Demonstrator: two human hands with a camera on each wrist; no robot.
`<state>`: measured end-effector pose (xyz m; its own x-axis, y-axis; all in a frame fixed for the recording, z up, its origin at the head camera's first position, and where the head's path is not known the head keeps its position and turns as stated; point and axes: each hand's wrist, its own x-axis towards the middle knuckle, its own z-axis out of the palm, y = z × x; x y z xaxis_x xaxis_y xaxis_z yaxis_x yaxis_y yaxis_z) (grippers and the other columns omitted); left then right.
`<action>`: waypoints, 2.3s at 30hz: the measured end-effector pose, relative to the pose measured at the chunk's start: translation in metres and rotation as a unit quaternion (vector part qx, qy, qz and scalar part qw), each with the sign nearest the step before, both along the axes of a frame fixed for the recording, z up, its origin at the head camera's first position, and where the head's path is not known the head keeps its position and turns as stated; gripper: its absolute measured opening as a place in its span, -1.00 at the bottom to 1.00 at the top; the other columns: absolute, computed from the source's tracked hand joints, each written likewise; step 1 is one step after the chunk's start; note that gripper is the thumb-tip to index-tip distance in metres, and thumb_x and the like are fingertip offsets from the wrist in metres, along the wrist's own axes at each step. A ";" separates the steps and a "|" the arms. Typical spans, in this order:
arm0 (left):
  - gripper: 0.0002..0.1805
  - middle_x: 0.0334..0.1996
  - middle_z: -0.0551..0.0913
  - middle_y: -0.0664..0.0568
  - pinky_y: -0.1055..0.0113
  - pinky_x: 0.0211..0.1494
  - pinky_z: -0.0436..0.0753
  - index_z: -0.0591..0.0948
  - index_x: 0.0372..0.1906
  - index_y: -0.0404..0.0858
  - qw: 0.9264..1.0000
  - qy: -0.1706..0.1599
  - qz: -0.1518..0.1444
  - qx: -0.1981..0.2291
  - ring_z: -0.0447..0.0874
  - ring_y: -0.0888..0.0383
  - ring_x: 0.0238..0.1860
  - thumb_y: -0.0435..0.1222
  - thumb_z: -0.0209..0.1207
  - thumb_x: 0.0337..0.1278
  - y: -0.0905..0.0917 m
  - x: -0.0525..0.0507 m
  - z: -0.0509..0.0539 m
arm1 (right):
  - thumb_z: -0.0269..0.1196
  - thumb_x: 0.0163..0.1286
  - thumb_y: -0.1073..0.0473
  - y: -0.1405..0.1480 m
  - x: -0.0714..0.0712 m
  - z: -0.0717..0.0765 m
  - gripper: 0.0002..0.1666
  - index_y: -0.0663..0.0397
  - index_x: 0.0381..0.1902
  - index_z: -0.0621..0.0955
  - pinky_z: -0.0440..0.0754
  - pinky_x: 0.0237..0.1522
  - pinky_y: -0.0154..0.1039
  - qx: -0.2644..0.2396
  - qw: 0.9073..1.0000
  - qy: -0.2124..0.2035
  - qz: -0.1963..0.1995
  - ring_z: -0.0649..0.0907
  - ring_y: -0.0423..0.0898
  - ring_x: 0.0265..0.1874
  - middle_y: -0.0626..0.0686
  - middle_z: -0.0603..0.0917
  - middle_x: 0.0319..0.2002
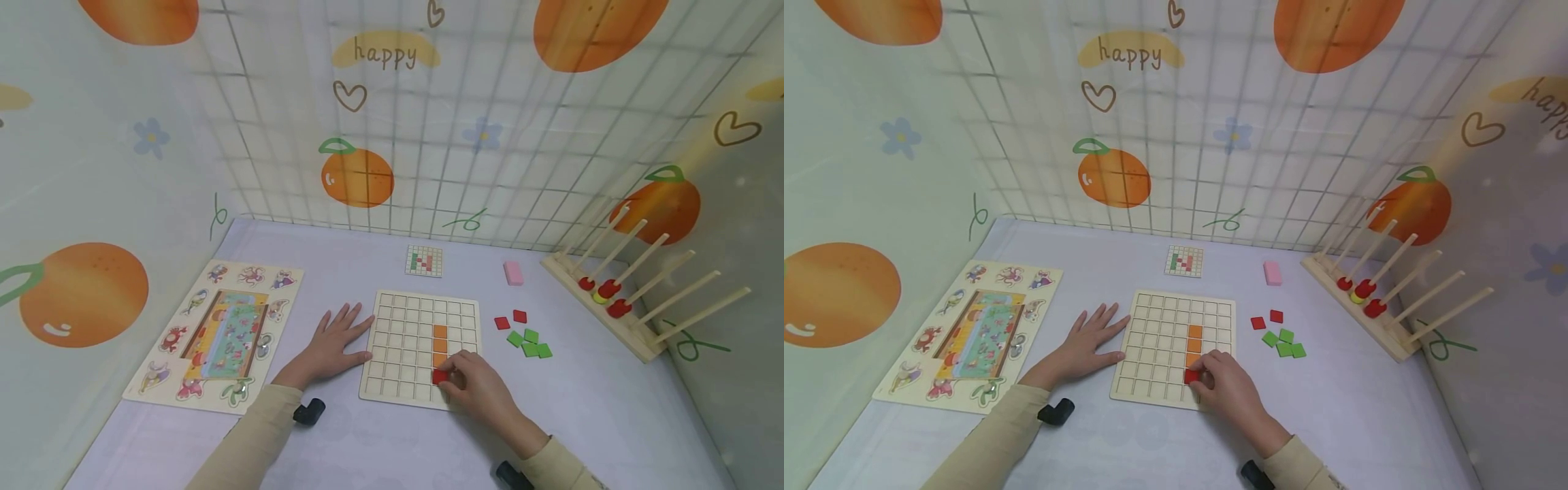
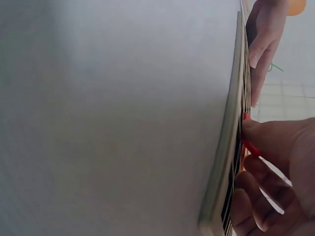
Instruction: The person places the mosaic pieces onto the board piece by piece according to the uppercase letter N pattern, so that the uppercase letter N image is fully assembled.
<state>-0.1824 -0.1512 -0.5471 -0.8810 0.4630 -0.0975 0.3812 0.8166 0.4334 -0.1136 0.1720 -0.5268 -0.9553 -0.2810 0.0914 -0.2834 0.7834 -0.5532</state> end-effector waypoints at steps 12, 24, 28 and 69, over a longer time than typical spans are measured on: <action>-0.15 0.65 -0.11 0.01 -0.14 0.62 -0.37 0.17 0.62 0.09 1.000 -0.001 0.001 0.002 -0.33 -0.05 0.65 0.25 0.10 0.34 0.000 0.000 -0.001 | 0.59 0.11 0.15 -0.001 -0.001 0.000 -0.70 -0.21 -0.21 0.74 0.48 -0.36 -0.39 0.033 0.999 0.007 0.000 0.43 -0.27 -0.33 -0.27 0.56 -0.34; -0.15 0.65 -0.11 0.01 -0.12 0.62 -0.38 0.17 0.62 0.08 1.000 -0.006 0.004 0.005 -0.34 -0.05 0.65 0.25 0.11 0.33 0.001 0.001 0.002 | 0.58 0.12 0.15 0.001 -0.001 -0.003 -0.75 -0.17 -0.22 0.80 0.56 -0.30 -0.39 0.027 0.999 0.041 0.017 0.48 -0.29 -0.28 -0.29 0.62 -0.25; -0.15 0.65 -0.11 0.02 -0.12 0.62 -0.38 0.18 0.62 0.09 1.000 -0.004 0.004 0.003 -0.34 -0.04 0.65 0.25 0.11 0.33 0.000 0.001 0.001 | 0.58 0.12 0.15 0.001 -0.001 -0.002 -0.75 -0.17 -0.21 0.81 0.59 -0.27 -0.38 0.031 0.999 0.042 0.014 0.51 -0.29 -0.26 -0.29 0.63 -0.25; -0.16 0.65 -0.10 0.01 -0.14 0.62 -0.36 0.19 0.61 0.09 1.000 -0.004 0.003 0.003 -0.33 -0.05 0.65 0.24 0.11 0.34 0.000 0.001 0.002 | 0.40 0.37 0.11 0.053 -0.035 0.016 -0.65 -0.01 0.09 0.70 0.73 -0.22 -0.23 0.021 0.993 -0.053 -0.106 0.61 -0.04 -0.14 -0.02 0.65 -0.11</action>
<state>-0.1817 -0.1513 -0.5447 -0.8834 0.4575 -0.1017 0.3719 0.8164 0.4418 -0.1482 0.2250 -0.5108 -0.9971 -0.0736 -0.0194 -0.0517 0.8421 -0.5368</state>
